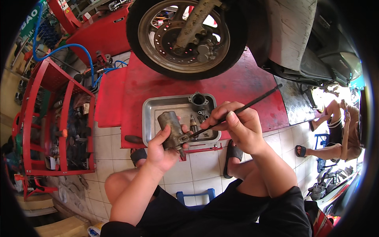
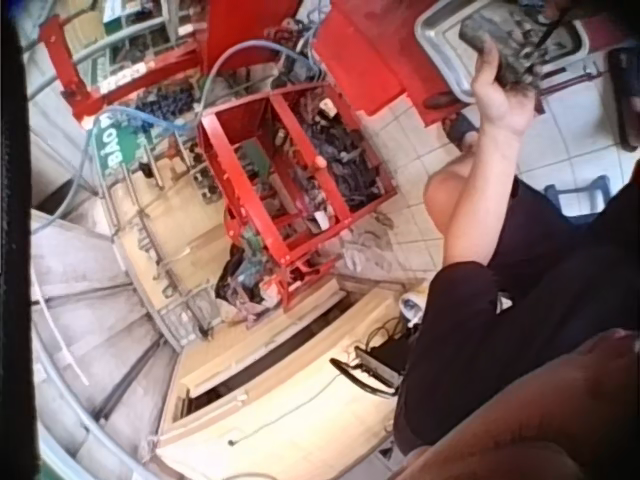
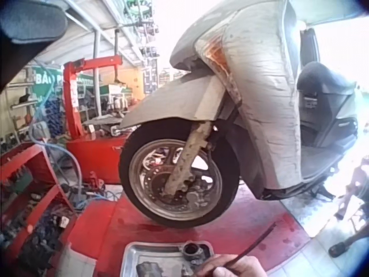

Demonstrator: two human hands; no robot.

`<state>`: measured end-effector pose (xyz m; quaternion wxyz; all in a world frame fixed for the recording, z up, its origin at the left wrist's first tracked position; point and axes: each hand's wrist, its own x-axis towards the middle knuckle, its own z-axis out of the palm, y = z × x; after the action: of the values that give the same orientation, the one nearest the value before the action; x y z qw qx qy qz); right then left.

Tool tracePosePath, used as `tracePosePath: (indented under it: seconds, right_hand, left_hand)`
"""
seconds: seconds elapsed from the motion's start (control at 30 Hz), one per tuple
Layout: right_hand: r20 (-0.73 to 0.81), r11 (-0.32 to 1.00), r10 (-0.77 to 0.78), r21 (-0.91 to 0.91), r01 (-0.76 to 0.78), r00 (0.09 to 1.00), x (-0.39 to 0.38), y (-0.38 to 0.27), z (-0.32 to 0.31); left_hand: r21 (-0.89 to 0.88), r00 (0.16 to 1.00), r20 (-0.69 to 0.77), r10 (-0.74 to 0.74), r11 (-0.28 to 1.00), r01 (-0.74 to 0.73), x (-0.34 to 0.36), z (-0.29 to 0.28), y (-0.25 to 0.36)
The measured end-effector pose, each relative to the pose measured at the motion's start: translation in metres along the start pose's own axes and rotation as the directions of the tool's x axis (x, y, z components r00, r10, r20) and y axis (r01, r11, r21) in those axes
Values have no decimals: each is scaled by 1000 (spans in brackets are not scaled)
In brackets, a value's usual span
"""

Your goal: The person sits on a low stool in a workshop, holding a cylindrical metal component in their left hand. They use a thin metal rod in their right hand to probe and manipulate internal parts of the cylinder, occasionally rotating the object to access different angles. The person places the component into a metal tray and picks up other small parts to inspect them.

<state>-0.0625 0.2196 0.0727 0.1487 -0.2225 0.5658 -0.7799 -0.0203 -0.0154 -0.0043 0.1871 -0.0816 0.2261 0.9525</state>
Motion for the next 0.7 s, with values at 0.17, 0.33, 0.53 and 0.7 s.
tracePosePath:
  seconds: [0.17, 0.33, 0.53, 0.7]
  right_hand:
    - [-62, 918, 93, 391, -62, 994, 5, 7, 0]
    - [-91, 925, 83, 377, -43, 992, 8, 10, -2]
    - [-75, 989, -18, 142, 29, 997, 3, 6, 1]
    - [-31, 996, -67, -56, 65, 997, 1, 4, 4]
  left_hand:
    - [-29, 1000, -4, 1, 1000, -1, 0, -2, -1]
    - [-20, 1000, 13, -2, 1000, 2, 0, -4, 1]
    - [-6, 1000, -3, -8, 1000, 8, -2, -1, 1]
    - [5, 1000, 7, 1, 1000, -1, -2, -2, 2]
